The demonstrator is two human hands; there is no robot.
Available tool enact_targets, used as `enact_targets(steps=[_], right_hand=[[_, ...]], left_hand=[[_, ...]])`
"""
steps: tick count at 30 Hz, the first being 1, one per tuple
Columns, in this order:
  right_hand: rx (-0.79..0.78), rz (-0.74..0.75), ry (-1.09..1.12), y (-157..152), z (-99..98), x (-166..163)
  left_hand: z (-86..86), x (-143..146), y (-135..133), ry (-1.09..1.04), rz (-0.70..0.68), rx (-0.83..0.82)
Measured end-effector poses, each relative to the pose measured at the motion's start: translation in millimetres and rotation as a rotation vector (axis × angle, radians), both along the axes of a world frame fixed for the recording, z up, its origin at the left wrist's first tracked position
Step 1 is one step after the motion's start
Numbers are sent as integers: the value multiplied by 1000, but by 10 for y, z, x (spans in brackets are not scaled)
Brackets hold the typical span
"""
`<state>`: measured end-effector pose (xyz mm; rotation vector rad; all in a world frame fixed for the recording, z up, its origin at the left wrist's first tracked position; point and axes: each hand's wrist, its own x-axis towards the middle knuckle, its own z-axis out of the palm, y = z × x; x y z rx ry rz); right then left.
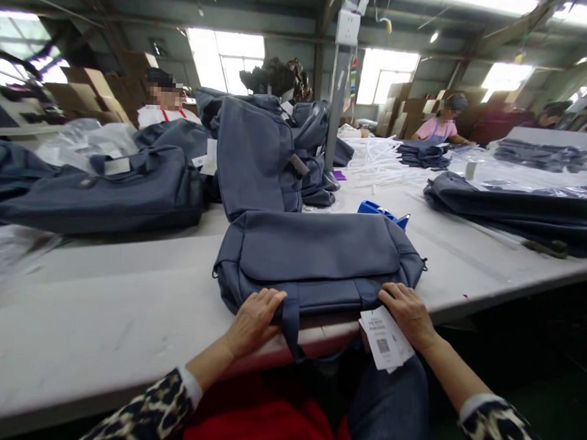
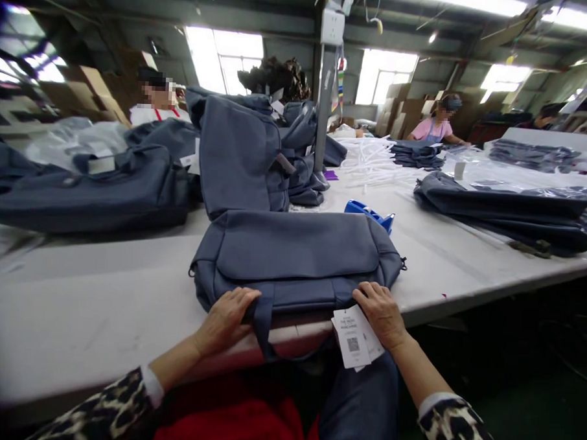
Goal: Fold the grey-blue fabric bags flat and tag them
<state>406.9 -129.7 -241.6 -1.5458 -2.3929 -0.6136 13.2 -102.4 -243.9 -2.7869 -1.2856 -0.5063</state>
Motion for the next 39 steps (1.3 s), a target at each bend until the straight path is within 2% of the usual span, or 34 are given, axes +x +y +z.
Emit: enact_targets(steps=[3,6,10,13,15,18,20,22,24,29,32,35,37,39], right_hand=[[-57,26,27,-35,-22,58],[-115,74,34,-158,15,149],[-176,175,1,-385,80,150],[-253,257,156,-473,142,57],[-376,262,396,-420,198,-14],[-575,75,899,-142,266,-111],[-643,-106,1107,123,269,-160],[-654,-212,1140,366,236,-188],[-617,-253,1109,523,182,-194],[-485,-333,1060,566,58,-134],[-473,-338,1072,578,8,-83],[-524,-302,1092,644,-29,-54],[-553,-276,1103,687,-37,-52],[-572,-255,1115,711,-26,-59]], left_hand=[[96,-7,-79,36,-95,-51],[155,1,-159,123,-204,-24],[92,14,-150,135,-260,46],[17,9,-123,103,-263,76],[-11,1,-119,88,-268,85],[-18,-7,-129,80,-269,83],[-9,-11,-140,81,-260,71],[1,-16,-156,83,-249,54],[1,-23,-175,92,-250,38],[14,-24,-217,89,-250,-9],[203,-7,-208,73,-229,-99],[553,80,-153,21,-276,-276],[755,240,-97,-84,-312,-323],[838,508,-24,-216,-333,-308]])
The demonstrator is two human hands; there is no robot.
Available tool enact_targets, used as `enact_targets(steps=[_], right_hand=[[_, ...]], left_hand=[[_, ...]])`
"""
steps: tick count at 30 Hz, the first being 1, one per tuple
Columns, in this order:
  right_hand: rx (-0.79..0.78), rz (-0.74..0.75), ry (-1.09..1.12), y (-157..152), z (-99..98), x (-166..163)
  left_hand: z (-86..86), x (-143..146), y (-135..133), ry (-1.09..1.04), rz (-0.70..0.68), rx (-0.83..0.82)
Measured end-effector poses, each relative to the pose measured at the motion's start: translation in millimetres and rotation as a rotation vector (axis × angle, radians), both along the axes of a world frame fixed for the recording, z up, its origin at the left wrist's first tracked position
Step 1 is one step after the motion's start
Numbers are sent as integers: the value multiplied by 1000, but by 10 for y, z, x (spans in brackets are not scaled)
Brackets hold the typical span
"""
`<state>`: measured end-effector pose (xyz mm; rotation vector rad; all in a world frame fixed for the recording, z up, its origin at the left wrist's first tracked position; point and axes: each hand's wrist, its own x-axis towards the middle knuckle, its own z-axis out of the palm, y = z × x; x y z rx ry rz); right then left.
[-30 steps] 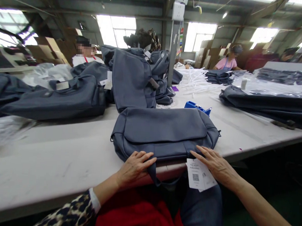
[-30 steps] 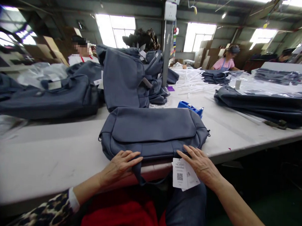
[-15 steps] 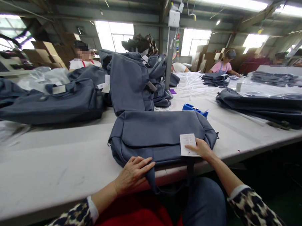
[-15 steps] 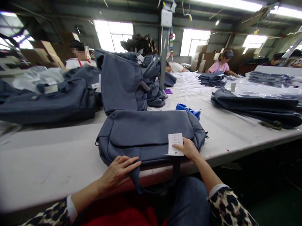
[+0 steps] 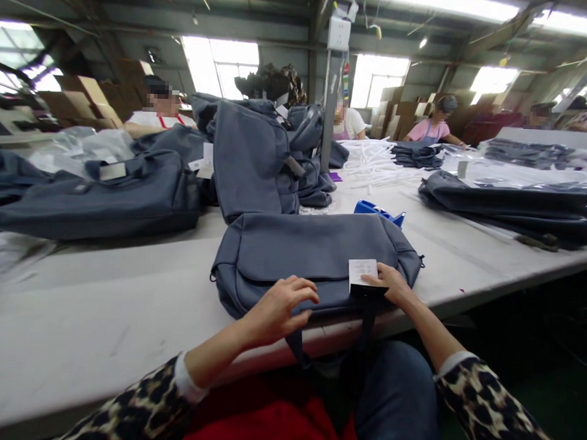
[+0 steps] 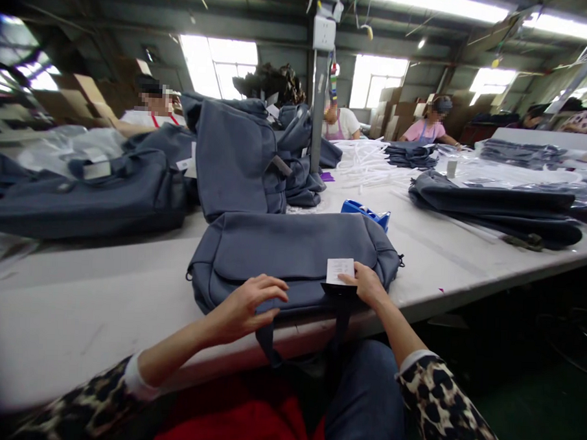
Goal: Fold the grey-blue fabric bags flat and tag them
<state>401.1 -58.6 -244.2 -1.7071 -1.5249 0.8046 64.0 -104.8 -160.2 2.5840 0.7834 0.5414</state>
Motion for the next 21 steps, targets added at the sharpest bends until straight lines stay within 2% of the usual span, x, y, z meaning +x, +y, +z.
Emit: enact_targets(steps=[2,5,9,11,14,21], right_hand=[[5,12,18,5,25,-11],[12,30,55,-24,64,-33],[-23,31,132,-108,82,-64],[-49,10,167,-152,91,-76],[-84,-9,233,-204,137,-94],[-120,80,360,-289,334,-142]], left_hand=[[-64,347,101,-120,-20,-56],[-345,867,308,-270,7,-282],[-734,1280,602,-490,206,-569],[-863,1347,703,-535,251,-646],[-983,1351,767,-554,249,-680],[-1064,1303,711,-725,279,-714]])
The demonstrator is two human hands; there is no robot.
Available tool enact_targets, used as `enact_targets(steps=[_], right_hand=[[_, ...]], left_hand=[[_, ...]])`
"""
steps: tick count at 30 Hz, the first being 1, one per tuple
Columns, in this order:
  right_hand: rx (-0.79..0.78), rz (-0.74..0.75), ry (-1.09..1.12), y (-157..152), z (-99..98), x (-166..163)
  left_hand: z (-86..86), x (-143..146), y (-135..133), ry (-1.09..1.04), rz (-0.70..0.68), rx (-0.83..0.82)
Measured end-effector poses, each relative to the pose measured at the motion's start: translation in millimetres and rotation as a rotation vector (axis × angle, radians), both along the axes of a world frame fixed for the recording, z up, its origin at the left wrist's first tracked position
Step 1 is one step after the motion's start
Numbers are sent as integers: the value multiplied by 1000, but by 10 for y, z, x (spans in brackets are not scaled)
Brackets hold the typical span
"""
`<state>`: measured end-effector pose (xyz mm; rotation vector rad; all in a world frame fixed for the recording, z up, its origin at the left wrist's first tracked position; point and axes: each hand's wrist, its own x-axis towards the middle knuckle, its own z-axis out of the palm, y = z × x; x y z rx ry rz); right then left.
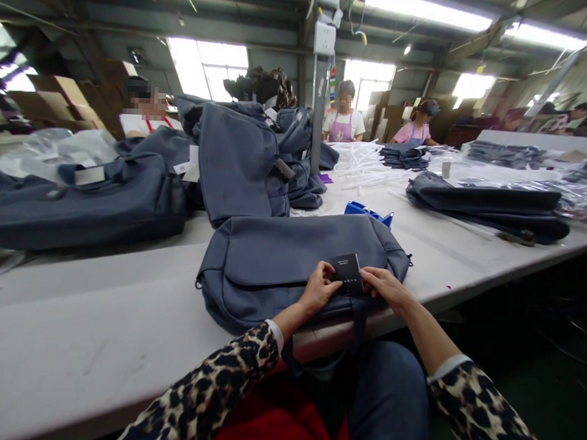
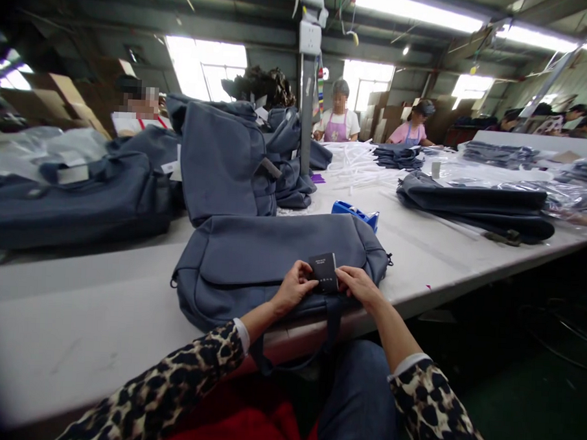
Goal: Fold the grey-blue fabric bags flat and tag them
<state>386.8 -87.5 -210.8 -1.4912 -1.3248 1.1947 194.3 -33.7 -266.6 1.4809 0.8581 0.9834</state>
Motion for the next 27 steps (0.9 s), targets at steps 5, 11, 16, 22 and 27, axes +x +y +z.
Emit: enact_targets(steps=[5,11,16,22,27], right_hand=[[-8,22,87,-18,6,-54],[-16,107,108,-37,34,-139],[-43,291,46,-21,176,-207],[-31,206,9,-2,117,-232],[0,175,-17,4,0,-242]], left_hand=[[50,-25,-14,-161,12,-130],[129,-89,-21,-239,-107,-231],[163,-122,-38,-332,-141,-260],[125,-104,-35,-386,-102,-324],[99,-104,-9,-369,-83,-301]])
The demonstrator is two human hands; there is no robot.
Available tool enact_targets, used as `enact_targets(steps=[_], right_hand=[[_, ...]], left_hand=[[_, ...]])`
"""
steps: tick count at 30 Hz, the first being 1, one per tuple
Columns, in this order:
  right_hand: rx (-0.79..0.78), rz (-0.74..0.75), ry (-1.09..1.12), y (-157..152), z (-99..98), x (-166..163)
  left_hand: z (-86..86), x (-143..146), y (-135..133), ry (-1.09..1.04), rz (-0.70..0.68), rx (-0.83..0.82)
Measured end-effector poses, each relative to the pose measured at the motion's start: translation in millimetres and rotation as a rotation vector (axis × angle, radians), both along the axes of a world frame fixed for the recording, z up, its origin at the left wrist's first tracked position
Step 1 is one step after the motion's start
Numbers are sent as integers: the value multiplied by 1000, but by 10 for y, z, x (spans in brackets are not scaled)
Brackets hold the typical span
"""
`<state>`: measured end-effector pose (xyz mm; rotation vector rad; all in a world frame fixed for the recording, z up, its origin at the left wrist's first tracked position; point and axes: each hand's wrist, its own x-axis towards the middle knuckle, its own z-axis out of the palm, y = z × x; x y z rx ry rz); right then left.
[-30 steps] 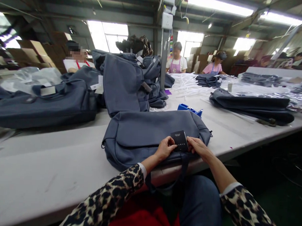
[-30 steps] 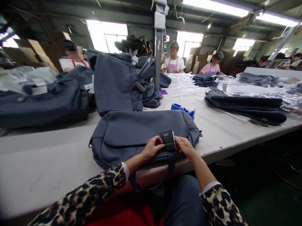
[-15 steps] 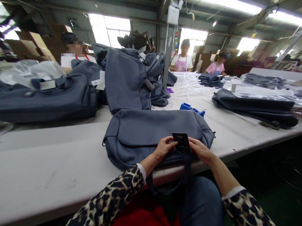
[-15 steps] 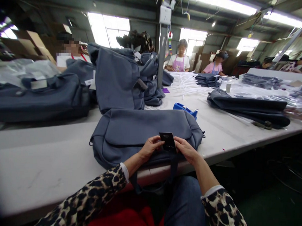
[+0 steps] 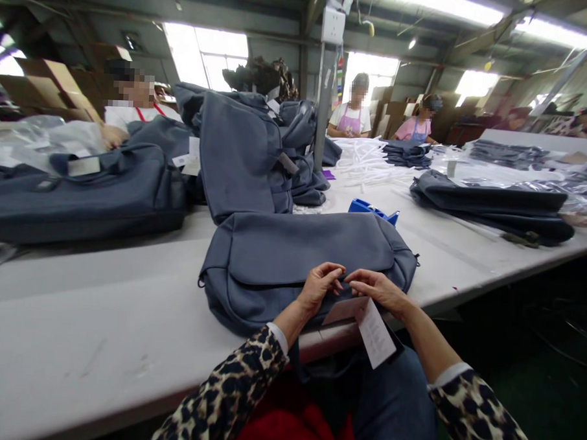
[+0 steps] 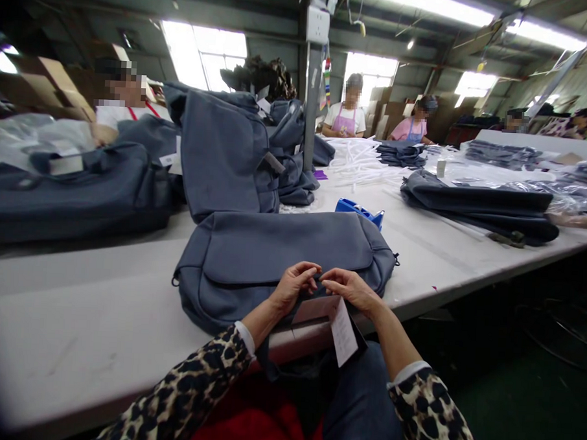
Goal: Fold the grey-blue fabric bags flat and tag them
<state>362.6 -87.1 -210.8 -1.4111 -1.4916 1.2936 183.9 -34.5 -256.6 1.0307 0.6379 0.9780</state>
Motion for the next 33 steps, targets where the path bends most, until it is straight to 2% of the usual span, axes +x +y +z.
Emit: enact_targets(steps=[4,8,10,13,16,18,21,23,26,28,31,33], right_hand=[[129,-134,-76,-100,-30,12],[257,-297,-221,-479,-35,42],[229,-416,-249,-723,-101,59],[143,-528,-281,-1009,-332,66],[80,-550,-272,-1112,-595,7],[22,-537,-175,-1111,-671,-76],[-97,-514,74,-1122,-537,-208],[-157,-532,268,-1163,-324,-248],[-140,-591,479,-1182,5,-197],[-138,-605,538,-1107,145,-126],[-196,-592,582,-865,219,-51],[-227,-578,599,-683,217,-46]], left_hand=[[19,-3,-10,21,13,23],[58,1,-55,125,-88,117],[69,5,-70,186,-125,167],[67,11,-73,204,-136,179],[56,8,-74,202,-180,210],[58,-1,-84,207,-200,246],[81,-21,-110,210,-206,349],[109,-36,-124,194,-213,447],[165,-63,-140,144,-294,528],[203,-82,-150,121,-409,483],[228,-95,-165,88,-576,368],[203,-83,-163,71,-559,320]])
